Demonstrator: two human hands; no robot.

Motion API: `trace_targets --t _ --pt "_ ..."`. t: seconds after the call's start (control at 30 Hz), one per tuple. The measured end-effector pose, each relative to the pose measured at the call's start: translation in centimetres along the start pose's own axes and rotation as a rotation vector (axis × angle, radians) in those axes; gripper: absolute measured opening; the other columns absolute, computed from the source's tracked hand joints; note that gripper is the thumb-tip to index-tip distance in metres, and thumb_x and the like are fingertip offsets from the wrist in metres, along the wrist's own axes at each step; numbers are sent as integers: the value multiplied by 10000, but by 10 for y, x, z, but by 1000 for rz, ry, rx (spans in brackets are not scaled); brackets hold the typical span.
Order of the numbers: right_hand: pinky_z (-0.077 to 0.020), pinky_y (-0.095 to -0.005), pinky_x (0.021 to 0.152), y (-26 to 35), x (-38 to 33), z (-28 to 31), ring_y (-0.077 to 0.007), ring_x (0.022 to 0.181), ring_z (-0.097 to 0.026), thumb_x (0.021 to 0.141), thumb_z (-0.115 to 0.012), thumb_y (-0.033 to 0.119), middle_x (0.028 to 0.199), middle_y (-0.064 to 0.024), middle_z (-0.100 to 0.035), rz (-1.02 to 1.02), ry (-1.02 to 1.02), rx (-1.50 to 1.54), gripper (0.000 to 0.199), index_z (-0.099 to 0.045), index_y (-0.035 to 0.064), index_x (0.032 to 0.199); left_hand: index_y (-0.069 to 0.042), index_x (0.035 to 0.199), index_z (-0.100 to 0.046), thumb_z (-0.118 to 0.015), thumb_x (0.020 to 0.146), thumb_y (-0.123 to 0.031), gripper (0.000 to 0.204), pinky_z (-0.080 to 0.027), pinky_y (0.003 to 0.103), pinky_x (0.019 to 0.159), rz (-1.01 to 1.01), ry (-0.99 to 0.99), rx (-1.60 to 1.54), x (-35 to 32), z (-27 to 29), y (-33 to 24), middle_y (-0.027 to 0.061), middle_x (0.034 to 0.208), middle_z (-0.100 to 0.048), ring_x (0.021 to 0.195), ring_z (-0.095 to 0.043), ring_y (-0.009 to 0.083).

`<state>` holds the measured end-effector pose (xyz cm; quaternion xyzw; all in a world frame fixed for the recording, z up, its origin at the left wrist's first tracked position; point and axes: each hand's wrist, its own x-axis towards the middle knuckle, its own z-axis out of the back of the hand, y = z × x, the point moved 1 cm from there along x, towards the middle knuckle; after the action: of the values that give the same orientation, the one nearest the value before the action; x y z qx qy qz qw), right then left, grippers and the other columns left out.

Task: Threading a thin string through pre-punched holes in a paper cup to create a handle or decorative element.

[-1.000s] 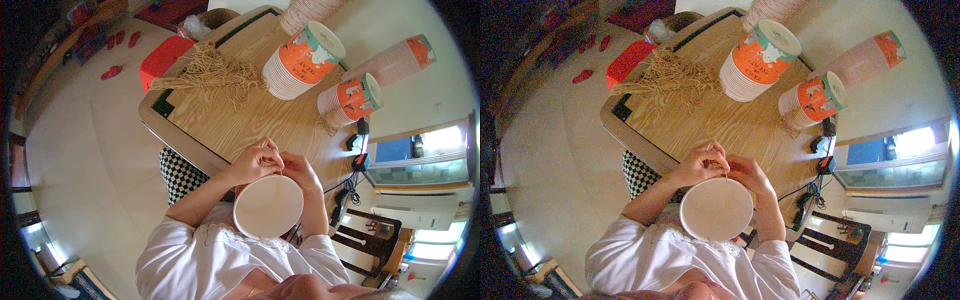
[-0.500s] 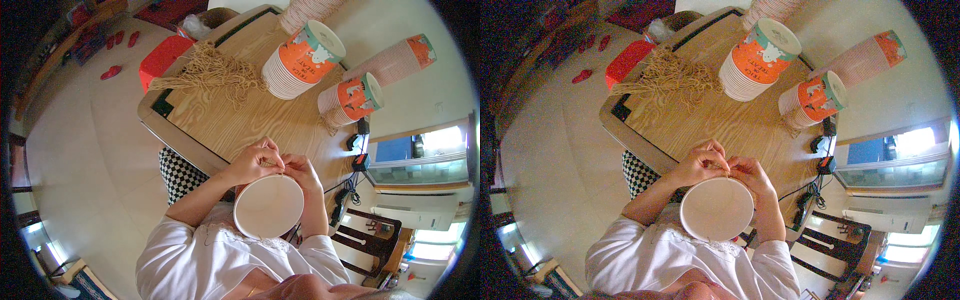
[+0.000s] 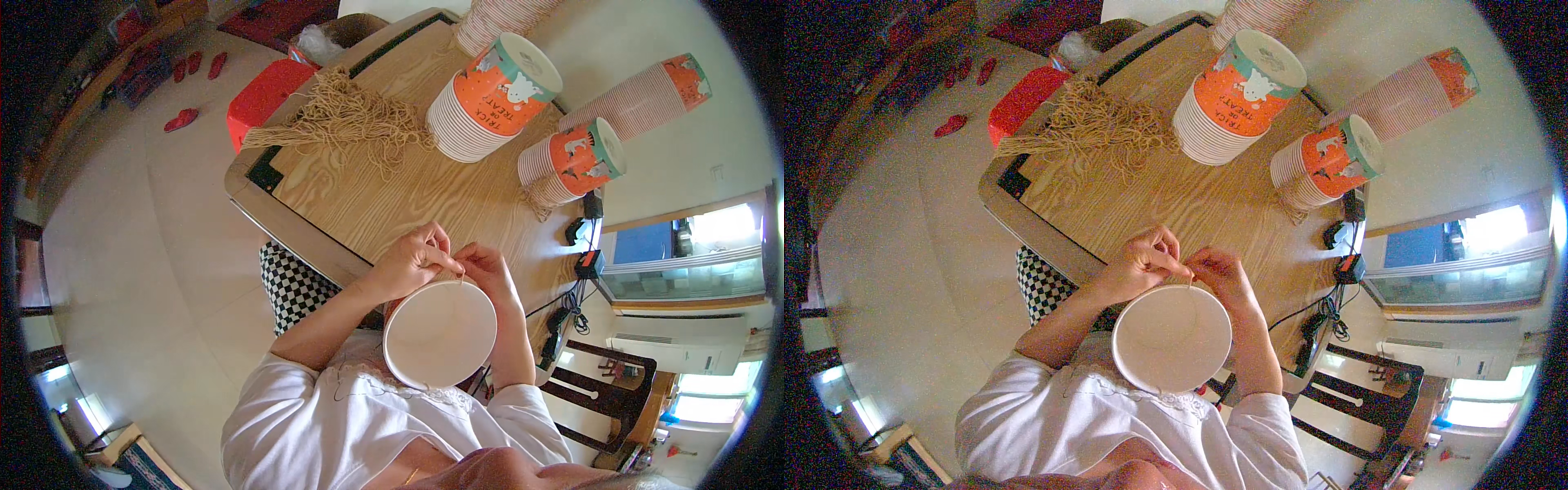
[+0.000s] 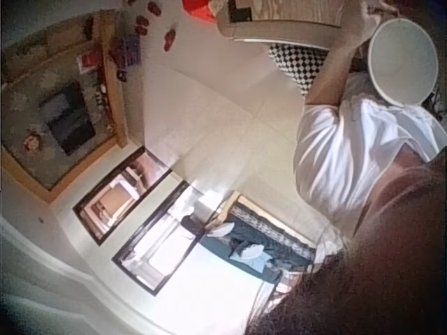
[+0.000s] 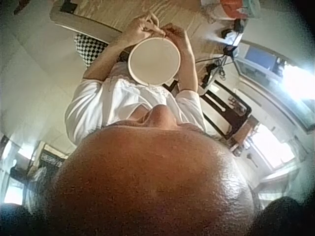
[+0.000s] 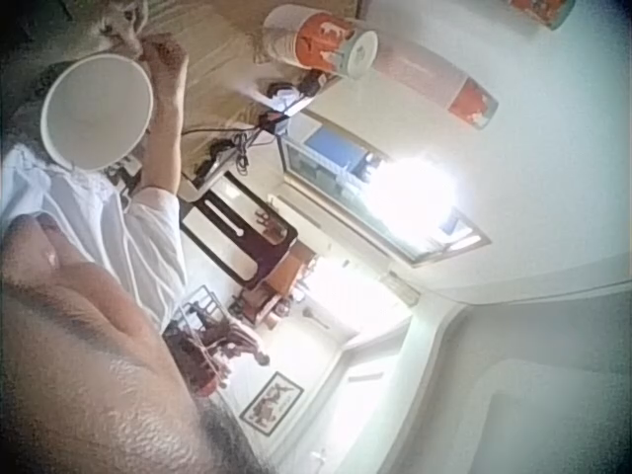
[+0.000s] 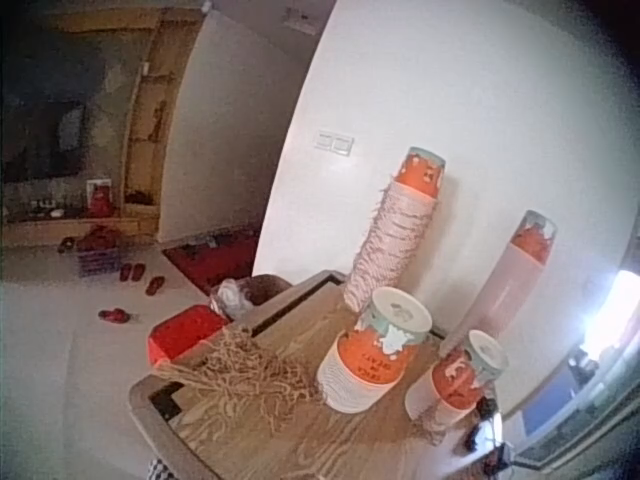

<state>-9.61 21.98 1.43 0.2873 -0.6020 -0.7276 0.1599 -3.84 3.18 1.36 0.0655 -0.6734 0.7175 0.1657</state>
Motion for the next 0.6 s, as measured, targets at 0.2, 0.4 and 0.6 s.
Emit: trace_targets --t 0.2,0.4,0.6 --pt "-441 -228 605 11 -10 -7 -108 685 -557 796 -621 56 772 -32 -595 -87 21 139 48 -589 22 781 -176 899 -693 -703 694 -120 213 -455 319 706 14 72 210 -1 1 4 40 857 -506 800 -550 199" --pt "-445 -232 629 3 -11 0 -119 704 -564 810 -596 54 804 -45 -602 -58 61 117 52 -601 7 833 -160 906 -697 -727 680 -102 235 -432 295 652 -26 76 142 1 -1 -2 33 796 -488 756 -501 177" --pt "-440 -246 677 8 -10 -5 -123 742 -554 789 -627 82 776 -34 -599 -111 28 83 81 -599 11 814 -130 850 -688 -718 683 -185 178 -451 334 696 -24 125 116 0 -2 6 58 828 -524 794 -562 219"
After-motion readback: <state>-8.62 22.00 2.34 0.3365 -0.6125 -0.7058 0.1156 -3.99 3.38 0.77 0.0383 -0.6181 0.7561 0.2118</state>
